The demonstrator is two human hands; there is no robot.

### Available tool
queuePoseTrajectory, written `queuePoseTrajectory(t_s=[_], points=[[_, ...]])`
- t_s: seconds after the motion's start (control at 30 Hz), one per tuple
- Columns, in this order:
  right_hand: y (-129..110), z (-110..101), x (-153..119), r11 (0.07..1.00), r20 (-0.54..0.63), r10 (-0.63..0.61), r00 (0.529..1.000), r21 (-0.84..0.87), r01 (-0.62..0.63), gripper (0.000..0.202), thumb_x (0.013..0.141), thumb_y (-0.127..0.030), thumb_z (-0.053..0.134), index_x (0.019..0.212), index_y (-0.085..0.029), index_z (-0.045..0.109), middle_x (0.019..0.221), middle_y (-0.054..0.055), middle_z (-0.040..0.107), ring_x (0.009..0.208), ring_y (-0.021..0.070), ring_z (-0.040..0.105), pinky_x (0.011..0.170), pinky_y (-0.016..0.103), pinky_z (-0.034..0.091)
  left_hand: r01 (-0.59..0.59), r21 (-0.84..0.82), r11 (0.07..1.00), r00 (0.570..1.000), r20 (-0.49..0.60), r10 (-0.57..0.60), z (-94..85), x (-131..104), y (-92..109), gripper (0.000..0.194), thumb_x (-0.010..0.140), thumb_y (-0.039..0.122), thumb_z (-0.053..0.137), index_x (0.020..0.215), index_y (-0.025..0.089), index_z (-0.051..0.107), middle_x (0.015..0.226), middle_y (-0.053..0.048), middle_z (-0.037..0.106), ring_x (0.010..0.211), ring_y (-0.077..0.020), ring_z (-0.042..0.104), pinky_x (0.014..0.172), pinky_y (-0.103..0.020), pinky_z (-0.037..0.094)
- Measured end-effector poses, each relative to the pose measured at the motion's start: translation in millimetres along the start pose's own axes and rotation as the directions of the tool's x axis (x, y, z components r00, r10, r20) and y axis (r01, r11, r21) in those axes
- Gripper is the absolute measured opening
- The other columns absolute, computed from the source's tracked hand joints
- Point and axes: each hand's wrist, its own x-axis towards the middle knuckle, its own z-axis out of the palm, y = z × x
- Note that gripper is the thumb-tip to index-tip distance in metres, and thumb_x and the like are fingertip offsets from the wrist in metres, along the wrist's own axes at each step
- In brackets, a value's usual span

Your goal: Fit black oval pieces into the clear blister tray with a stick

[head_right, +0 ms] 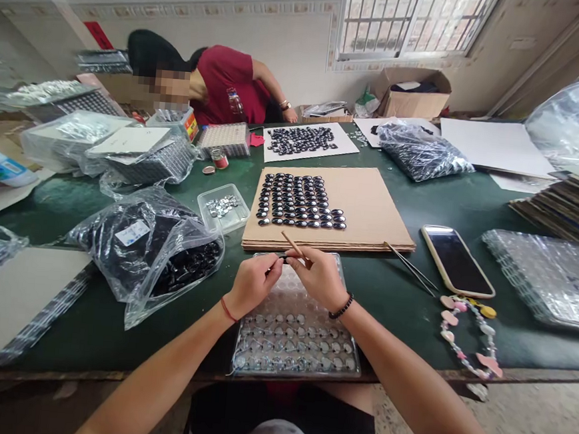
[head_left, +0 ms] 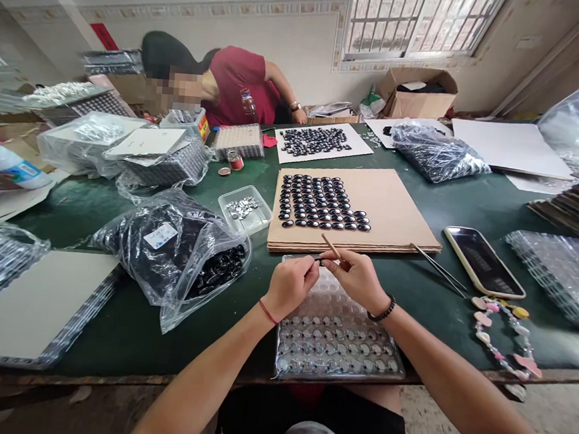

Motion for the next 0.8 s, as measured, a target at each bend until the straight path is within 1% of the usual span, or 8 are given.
queuePoseTrajectory(t_s=[0.27, 0.37, 0.43, 0.5, 0.57, 0.6, 0.7, 0.8], points=[[-1, 0, 1, 0.994, -0.051, 0.045, 0.998, 0.103, -0.039, 0.021, 0.075, -0.035, 0.057, 0.082, -0.018, 0.066, 0.054, -0.001, 0.052, 0.046, 0.0095, 0.036, 0.043, 0.022, 0.028, 0.139, -0.156, 0.978, 0.990, 0.009, -0.139, -3.1, 3, 6, 0.034, 0.086, 0.031, 0.036, 0.055, 0.017, 0.043, 0.051, 0.000, 0.048, 0.050, -0.0111, 0.043, 0.052, -0.024, 0.026], [0, -3, 4, 0.984, -0.004, 0.075, 0.997, 0.165, -0.073, 0.022, 0.074, -0.035, 0.058, 0.082, -0.017, 0.067, 0.055, 0.000, 0.054, 0.046, 0.0091, 0.036, 0.042, 0.022, 0.028, 0.240, -0.418, 0.876, 0.970, 0.071, -0.233, -3.9, 6, 4, 0.035, 0.084, 0.035, 0.040, 0.056, 0.016, 0.046, 0.051, 0.001, 0.048, 0.049, -0.0095, 0.043, 0.050, -0.022, 0.028], [1, -6, 8, 0.973, 0.000, 0.096, 0.995, 0.210, -0.094, 0.023, 0.073, -0.035, 0.058, 0.082, -0.016, 0.066, 0.057, 0.000, 0.056, 0.047, 0.0091, 0.038, 0.043, 0.021, 0.030, 0.370, -0.701, 0.609, 0.919, 0.179, -0.352, -5.0, 9, -1, 0.032, 0.082, 0.040, 0.043, 0.062, 0.016, 0.049, 0.050, 0.002, 0.047, 0.041, -0.0066, 0.036, 0.043, -0.020, 0.024], [4, -12, 12, 0.965, -0.018, 0.096, 0.995, 0.248, -0.088, 0.024, 0.072, -0.037, 0.059, 0.082, -0.016, 0.066, 0.062, 0.001, 0.058, 0.049, 0.0095, 0.042, 0.044, 0.021, 0.033, 0.430, -0.881, 0.195, 0.835, 0.307, -0.456, -8.4, 13, -7, 0.029, 0.080, 0.042, 0.048, 0.069, 0.015, 0.050, 0.051, 0.004, 0.045, 0.034, -0.0031, 0.026, 0.036, -0.018, 0.018], [10, -21, 18, 0.966, -0.056, 0.086, 0.995, 0.248, -0.069, 0.026, 0.072, -0.038, 0.058, 0.084, -0.015, 0.065, 0.067, 0.003, 0.061, 0.051, 0.0100, 0.045, 0.045, 0.022, 0.035, 0.372, -0.915, -0.156, 0.751, 0.396, -0.529, -14.7, 17, -14, 0.025, 0.078, 0.040, 0.053, 0.075, 0.015, 0.050, 0.057, 0.004, 0.048, 0.034, -0.0009, 0.025, 0.034, -0.015, 0.019], [15, -26, 23, 0.972, -0.087, 0.082, 0.993, 0.227, -0.061, 0.027, 0.073, -0.039, 0.058, 0.085, -0.015, 0.065, 0.069, 0.003, 0.062, 0.052, 0.0104, 0.046, 0.046, 0.022, 0.036, 0.332, -0.903, -0.271, 0.715, 0.428, -0.553, -18.6, 19, -17, 0.021, 0.078, 0.035, 0.054, 0.077, 0.015, 0.050, 0.061, 0.002, 0.051, 0.036, -0.0009, 0.031, 0.035, -0.014, 0.023], [38, -45, 47, 0.993, -0.211, 0.110, 0.971, 0.070, -0.097, 0.027, 0.074, -0.036, 0.056, 0.087, -0.015, 0.065, 0.076, 0.004, 0.064, 0.063, 0.0131, 0.054, 0.056, 0.024, 0.041, 0.290, -0.855, -0.429, 0.659, 0.504, -0.558, -30.1, 23, -22, 0.005, 0.079, 0.014, 0.051, 0.083, 0.014, 0.051, 0.079, -0.005, 0.058, 0.054, -0.0057, 0.051, 0.038, -0.012, 0.032], [69, -64, 83, 0.981, -0.290, 0.156, 0.944, -0.066, -0.182, 0.024, 0.075, -0.029, 0.053, 0.089, -0.013, 0.065, 0.082, 0.006, 0.066, 0.073, 0.0157, 0.057, 0.066, 0.025, 0.043, 0.341, -0.823, -0.454, 0.666, 0.552, -0.501, -36.1, 24, -21, 0.019, 0.076, -0.001, 0.043, 0.087, 0.013, 0.052, 0.087, -0.009, 0.059, 0.066, -0.0088, 0.057, 0.038, -0.011, 0.034]])
